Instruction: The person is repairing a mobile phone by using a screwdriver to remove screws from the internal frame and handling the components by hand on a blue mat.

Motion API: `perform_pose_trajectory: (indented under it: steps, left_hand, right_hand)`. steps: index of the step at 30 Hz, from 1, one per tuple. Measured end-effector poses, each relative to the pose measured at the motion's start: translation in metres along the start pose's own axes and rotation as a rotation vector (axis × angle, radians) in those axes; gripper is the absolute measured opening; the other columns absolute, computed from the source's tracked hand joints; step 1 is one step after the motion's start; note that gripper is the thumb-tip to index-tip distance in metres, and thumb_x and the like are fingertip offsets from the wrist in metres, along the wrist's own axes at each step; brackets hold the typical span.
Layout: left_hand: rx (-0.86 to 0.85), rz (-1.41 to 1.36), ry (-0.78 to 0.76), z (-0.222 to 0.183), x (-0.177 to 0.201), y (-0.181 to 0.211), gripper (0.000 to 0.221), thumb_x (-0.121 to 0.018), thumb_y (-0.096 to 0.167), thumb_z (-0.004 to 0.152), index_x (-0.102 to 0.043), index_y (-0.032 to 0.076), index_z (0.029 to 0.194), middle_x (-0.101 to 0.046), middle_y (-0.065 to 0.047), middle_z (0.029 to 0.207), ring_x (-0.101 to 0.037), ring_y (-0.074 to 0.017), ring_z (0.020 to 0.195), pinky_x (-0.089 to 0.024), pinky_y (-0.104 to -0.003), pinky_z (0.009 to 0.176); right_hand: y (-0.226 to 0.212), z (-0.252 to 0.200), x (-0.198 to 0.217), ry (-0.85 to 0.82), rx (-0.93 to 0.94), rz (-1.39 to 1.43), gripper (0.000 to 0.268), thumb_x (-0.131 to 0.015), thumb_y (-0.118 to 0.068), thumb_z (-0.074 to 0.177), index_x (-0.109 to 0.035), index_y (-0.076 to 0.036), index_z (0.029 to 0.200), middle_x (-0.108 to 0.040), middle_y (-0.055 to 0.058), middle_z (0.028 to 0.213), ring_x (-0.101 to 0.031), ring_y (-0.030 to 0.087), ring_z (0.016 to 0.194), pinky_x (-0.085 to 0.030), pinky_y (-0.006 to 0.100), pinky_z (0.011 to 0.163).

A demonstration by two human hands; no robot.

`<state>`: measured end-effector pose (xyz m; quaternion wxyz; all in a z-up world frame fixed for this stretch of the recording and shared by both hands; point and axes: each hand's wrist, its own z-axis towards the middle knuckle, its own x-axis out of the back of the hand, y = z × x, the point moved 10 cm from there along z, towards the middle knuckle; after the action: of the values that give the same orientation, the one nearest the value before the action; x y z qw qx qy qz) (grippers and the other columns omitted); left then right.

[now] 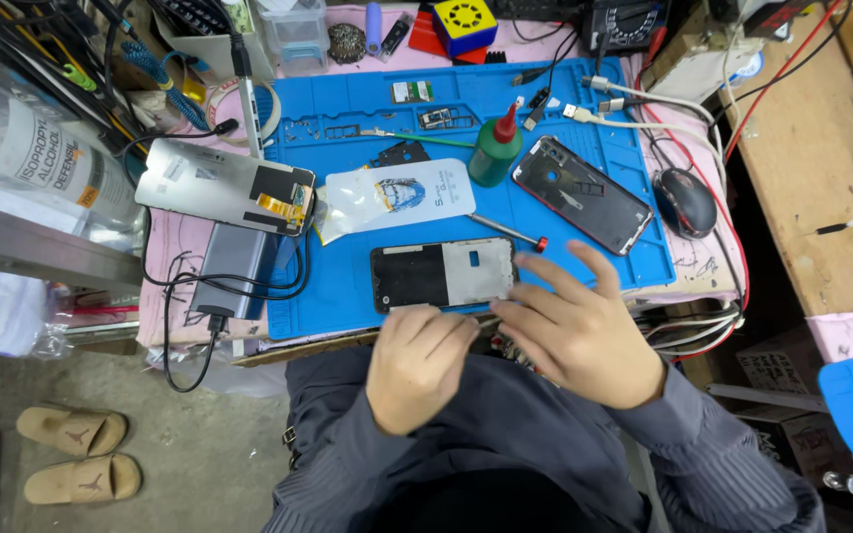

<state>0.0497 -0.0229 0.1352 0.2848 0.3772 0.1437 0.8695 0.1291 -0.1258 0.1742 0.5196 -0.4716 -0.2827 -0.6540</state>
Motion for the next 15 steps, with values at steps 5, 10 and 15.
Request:
perform_pose_trajectory:
  steps: [5,10,15]
  left_hand:
    - [-0.149,0.257,-0.034,0.007,-0.002,-0.009,0.029,-0.077,0.008,0.078,-0.073,0.004,0.107,-0.069,-0.004,0.105,-0.062,-0.0229,0.098,-0.049,-0.039,0.083]
    - [0.014,0.152,0.053,0.007,-0.002,-0.036,0.018,-0.08,0.012,0.087,-0.071,0.008,0.103,-0.067,0.0,0.106,-0.06,-0.0236,0.1,-0.048,-0.041,0.085]
    - [0.076,0.154,-0.052,0.006,-0.028,-0.044,0.035,-0.078,0.019,0.087,-0.068,0.003,0.116,-0.067,-0.012,0.126,-0.061,-0.0322,0.119,-0.049,-0.045,0.098]
  right_hand:
    - [0.003,0.001,-0.03,-0.133,0.05,-0.098,0.035,-0.068,-0.01,0.08,-0.067,-0.011,0.114,-0.063,0.006,0.095,-0.062,0.027,0.113,-0.032,0.06,0.111]
    - [0.037,0.006,-0.062,-0.187,-0.137,0.217,0.029,-0.06,-0.004,0.086,-0.063,-0.004,0.116,-0.065,0.014,0.103,-0.061,0.032,0.103,-0.051,0.042,0.09]
    - [0.064,0.018,-0.068,-0.115,-0.278,0.205,0.029,-0.063,-0.011,0.092,-0.068,-0.007,0.121,-0.065,0.012,0.094,-0.066,0.034,0.085,-0.052,0.044,0.069]
